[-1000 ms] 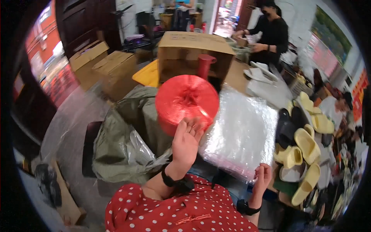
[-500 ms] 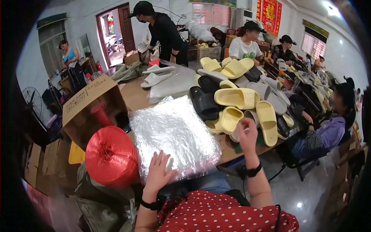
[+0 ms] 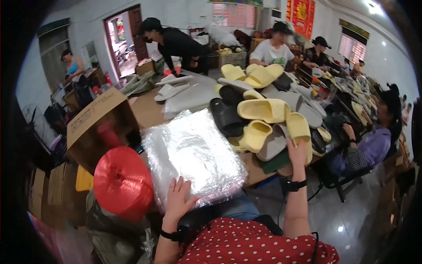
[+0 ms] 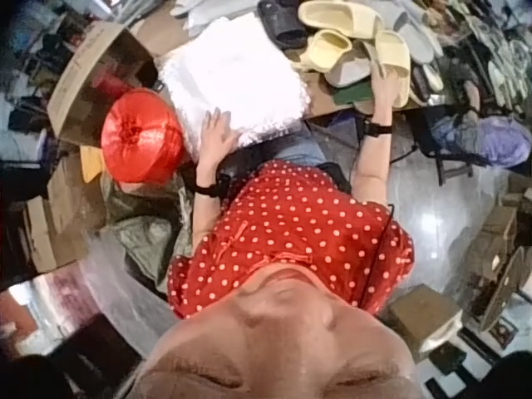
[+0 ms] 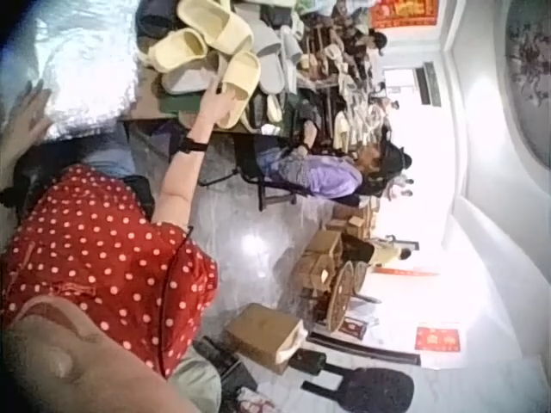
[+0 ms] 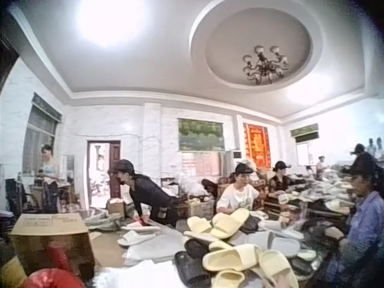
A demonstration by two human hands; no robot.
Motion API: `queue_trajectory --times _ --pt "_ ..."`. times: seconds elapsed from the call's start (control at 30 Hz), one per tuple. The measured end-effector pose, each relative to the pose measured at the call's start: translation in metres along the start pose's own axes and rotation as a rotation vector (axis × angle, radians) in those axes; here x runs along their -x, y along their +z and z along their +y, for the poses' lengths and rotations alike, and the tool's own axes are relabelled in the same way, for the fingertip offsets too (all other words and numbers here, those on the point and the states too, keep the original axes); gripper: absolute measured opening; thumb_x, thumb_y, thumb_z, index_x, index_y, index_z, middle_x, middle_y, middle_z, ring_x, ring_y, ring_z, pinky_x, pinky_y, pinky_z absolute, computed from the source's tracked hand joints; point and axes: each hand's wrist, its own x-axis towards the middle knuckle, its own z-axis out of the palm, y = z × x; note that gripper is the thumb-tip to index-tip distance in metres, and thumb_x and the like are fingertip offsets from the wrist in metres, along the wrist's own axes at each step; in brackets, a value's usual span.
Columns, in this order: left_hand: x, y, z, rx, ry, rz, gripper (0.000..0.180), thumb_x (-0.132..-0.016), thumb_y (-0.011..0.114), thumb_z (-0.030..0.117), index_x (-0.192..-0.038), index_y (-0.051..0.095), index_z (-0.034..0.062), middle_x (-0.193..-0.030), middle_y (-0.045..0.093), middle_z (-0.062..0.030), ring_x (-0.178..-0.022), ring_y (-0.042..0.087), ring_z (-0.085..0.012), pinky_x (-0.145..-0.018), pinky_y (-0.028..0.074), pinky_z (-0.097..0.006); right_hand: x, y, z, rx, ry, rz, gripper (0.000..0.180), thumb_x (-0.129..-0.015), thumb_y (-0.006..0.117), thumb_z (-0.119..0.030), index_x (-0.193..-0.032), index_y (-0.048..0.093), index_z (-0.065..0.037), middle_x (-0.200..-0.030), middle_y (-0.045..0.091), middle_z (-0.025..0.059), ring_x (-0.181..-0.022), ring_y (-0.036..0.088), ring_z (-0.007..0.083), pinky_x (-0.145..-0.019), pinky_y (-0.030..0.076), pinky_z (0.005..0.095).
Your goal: The recorder is inspecting and putting pairs of slippers and sandals into plastic bags for packaging.
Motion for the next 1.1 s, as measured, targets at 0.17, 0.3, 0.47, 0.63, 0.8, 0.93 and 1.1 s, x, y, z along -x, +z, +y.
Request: queue_trajectory --times 0.17,0.3,0.47,0.63,0.8,0.93,1.1 --pt "-0.009 0.007 0.002 0.006 0.046 0.007 0.067 -0.082 0.07 0.045 -0.134 0.056 0.0035 -0.147 0.042 -0.0257 -0.142 0.028 -0.046 -0.116 0.024 -0.049 -0.068 0.024 0.037 -0.704 0.119 -0.037 0.046 -0.09 0.07 -0.037 -0.081 0.061 0.007 -0.07 0.058 0.0076 -0.065 0.052 0.02 -0.062 0.042 0.0371" --pt "-0.003 0.006 -0.002 -0.019 0.022 0.012 0.066 -0.083 0.07 0.045 -0.135 0.055 0.0066 -0.149 0.041 -0.023 -0.142 0.027 -0.0451 -0.116 0.025 -0.049 -0.051 -0.003 -0.055 -0.866 -0.138 0.06 0.033 -0.093 0.07 -0.022 -0.076 0.057 0.004 -0.068 0.049 -0.0035 -0.062 0.038 0.0066 -0.056 0.032 0.0272" --pt "-0.007 0.008 0.004 -0.028 0.0 0.002 0.069 -0.082 0.071 0.047 -0.137 0.054 0.0082 -0.151 0.04 -0.0205 -0.143 0.027 -0.0439 -0.116 0.025 -0.049 -0.03 -0.045 -0.139 -1.127 -0.212 -0.073 0.028 -0.093 0.069 -0.022 -0.077 0.059 -0.002 -0.069 0.051 -0.0063 -0.062 0.039 0.0025 -0.053 0.029 0.0229" --pt "-0.008 0.012 0.002 -0.06 0.024 0.018 0.068 -0.082 0.071 0.048 -0.135 0.055 0.009 -0.147 0.043 -0.0236 -0.141 0.029 -0.047 -0.116 0.026 -0.05 0.0 -0.054 -0.198 -1.243 -0.229 -0.274 0.029 -0.094 0.069 -0.024 -0.072 0.054 -0.011 -0.066 0.05 -0.0067 -0.055 0.041 0.0017 -0.05 0.029 0.0205" --pt "-0.004 0.014 -0.006 -0.03 0.036 0.048 0.067 -0.082 0.071 0.048 -0.134 0.055 0.0092 -0.146 0.044 -0.0248 -0.139 0.031 -0.0476 -0.115 0.026 -0.05 0.036 -0.066 -0.225 -1.477 -0.146 -0.464 0.024 -0.096 0.066 -0.025 -0.081 0.054 -0.01 -0.069 0.05 -0.0049 -0.055 0.043 0.0016 -0.046 0.032 0.0178" --pt "-0.001 0.014 -0.009 -0.079 0.091 0.048 0.07 -0.082 0.07 0.05 -0.135 0.053 0.0075 -0.145 0.044 -0.0261 -0.139 0.031 -0.0477 -0.116 0.026 -0.05 0.073 -0.082 -0.243 -1.63 -0.094 -0.514 0.018 -0.098 0.064 -0.024 -0.092 0.059 -0.007 -0.072 0.052 -0.0035 -0.055 0.045 0.0019 -0.045 0.036 0.0175" --pt "-0.013 -0.007 0.001 -0.09 0.093 -0.037 0.081 -0.076 0.077 0.048 -0.135 0.051 -0.0002 -0.144 0.044 -0.0274 -0.141 0.029 -0.0462 -0.117 0.023 -0.05 0.108 -0.086 -0.26 -1.679 -0.158 -0.666 0.016 -0.099 0.06 -0.019 -0.103 0.061 -0.004 -0.075 0.055 -0.0019 -0.058 0.049 0.0045 -0.048 0.043 0.0192"
